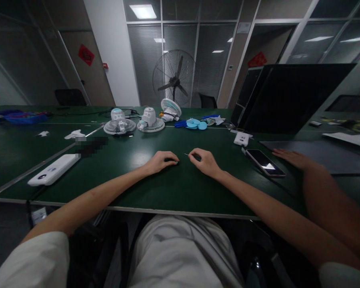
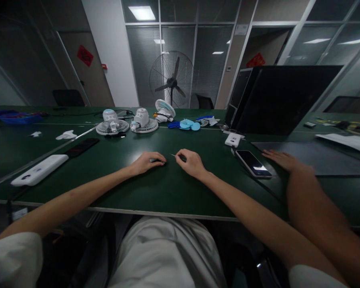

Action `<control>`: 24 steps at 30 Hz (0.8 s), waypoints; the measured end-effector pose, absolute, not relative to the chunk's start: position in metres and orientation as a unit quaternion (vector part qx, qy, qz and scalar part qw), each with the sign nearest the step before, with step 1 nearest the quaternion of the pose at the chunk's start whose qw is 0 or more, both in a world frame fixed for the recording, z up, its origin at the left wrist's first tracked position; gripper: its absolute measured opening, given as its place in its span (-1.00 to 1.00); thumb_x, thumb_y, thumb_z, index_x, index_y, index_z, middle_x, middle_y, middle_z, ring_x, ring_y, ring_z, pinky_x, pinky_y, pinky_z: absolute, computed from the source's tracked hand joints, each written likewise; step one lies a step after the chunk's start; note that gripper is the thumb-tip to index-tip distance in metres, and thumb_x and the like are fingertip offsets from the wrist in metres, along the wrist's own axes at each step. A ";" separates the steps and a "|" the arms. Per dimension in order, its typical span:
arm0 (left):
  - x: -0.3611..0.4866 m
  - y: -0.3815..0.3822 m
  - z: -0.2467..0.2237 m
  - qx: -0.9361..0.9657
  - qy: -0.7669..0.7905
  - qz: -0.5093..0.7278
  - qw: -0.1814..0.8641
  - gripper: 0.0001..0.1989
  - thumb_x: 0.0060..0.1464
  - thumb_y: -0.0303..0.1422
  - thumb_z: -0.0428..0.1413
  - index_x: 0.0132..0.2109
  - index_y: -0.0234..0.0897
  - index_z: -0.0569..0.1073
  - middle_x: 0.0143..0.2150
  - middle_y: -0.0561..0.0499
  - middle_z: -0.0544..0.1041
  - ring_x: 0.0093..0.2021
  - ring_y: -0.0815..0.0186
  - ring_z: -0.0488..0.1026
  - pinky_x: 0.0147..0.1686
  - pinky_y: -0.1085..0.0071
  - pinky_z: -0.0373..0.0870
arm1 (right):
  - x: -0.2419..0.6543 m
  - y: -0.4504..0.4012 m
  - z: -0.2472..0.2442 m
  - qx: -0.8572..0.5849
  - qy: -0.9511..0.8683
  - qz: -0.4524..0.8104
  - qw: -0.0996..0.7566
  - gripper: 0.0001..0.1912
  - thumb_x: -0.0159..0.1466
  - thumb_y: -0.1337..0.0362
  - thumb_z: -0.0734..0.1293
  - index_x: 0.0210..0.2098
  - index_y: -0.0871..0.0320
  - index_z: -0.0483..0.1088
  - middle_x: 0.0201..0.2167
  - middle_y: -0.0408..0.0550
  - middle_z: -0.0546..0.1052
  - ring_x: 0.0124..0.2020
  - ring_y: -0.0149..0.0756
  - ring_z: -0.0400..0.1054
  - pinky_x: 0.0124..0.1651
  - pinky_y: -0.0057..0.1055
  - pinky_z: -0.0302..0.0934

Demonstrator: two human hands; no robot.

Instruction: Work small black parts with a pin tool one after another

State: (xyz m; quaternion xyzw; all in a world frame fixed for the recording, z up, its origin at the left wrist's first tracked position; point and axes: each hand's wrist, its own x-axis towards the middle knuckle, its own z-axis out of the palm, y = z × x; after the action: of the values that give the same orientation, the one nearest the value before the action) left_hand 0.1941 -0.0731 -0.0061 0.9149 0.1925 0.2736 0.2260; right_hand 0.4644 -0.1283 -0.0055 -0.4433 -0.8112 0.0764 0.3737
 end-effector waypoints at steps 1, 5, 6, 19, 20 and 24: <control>0.190 -0.069 -0.006 0.915 0.201 0.268 0.224 -0.76 0.31 -0.27 0.15 0.01 -0.24 0.62 0.01 -0.12 0.61 0.01 0.22 0.55 0.10 0.30 0.41 | 0.465 -0.128 -0.006 -0.442 -0.812 0.079 0.373 -0.84 0.43 0.20 0.31 -0.16 0.13 0.50 -0.25 -0.01 0.58 -0.26 -0.20 0.47 -0.23 -0.31 0.33; 0.152 -0.038 0.001 0.883 0.341 0.258 0.194 -0.74 0.21 -0.19 0.21 -0.04 -0.19 0.65 -0.01 -0.06 0.63 0.02 0.18 0.56 0.12 0.31 0.41 | 0.466 -0.129 -0.005 -0.437 -0.815 0.091 0.370 -0.83 0.44 0.21 0.30 -0.14 0.14 0.50 -0.23 -0.01 0.58 -0.25 -0.21 0.47 -0.25 -0.32 0.36; 0.136 -0.029 0.004 0.868 0.381 0.261 0.184 -0.73 0.17 -0.18 0.23 -0.06 -0.20 0.66 -0.02 -0.06 0.64 0.02 0.16 0.55 0.13 0.31 0.41 | 0.466 -0.129 -0.005 -0.436 -0.816 0.093 0.368 -0.83 0.44 0.21 0.30 -0.13 0.14 0.50 -0.23 -0.01 0.57 -0.25 -0.22 0.48 -0.26 -0.33 0.36; -0.036 0.010 0.011 0.656 0.658 0.356 0.099 -0.68 -0.01 -0.25 0.28 -0.12 -0.33 0.66 -0.22 -0.07 0.68 -0.19 0.12 0.55 -0.13 0.35 0.43 | 0.465 -0.128 -0.009 -0.432 -0.824 0.081 0.358 -0.84 0.43 0.22 0.31 -0.15 0.13 0.51 -0.24 -0.03 0.57 -0.27 -0.23 0.46 -0.25 -0.33 0.32; -0.036 0.011 0.010 0.650 0.661 0.360 0.101 -0.66 -0.02 -0.24 0.28 -0.10 -0.34 0.66 -0.21 -0.07 0.68 -0.19 0.13 0.55 -0.14 0.37 0.42 | 0.465 -0.128 -0.009 -0.431 -0.825 0.080 0.356 -0.85 0.43 0.22 0.31 -0.15 0.13 0.51 -0.24 -0.03 0.57 -0.27 -0.23 0.46 -0.24 -0.32 0.32; -0.035 0.014 0.008 0.635 0.663 0.378 0.117 -0.60 -0.03 -0.22 0.30 -0.06 -0.35 0.66 -0.17 -0.07 0.68 -0.20 0.17 0.55 -0.15 0.40 0.42 | 0.465 -0.129 -0.008 -0.428 -0.830 0.078 0.350 -0.84 0.44 0.22 0.31 -0.14 0.13 0.51 -0.24 -0.03 0.57 -0.27 -0.23 0.46 -0.25 -0.33 0.33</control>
State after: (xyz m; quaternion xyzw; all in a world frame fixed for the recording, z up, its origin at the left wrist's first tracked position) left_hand -0.0352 0.0142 0.0078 0.6350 0.6632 0.3784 0.1171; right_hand 0.4647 -0.1291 -0.0075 -0.4275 -0.8297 0.0785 0.3503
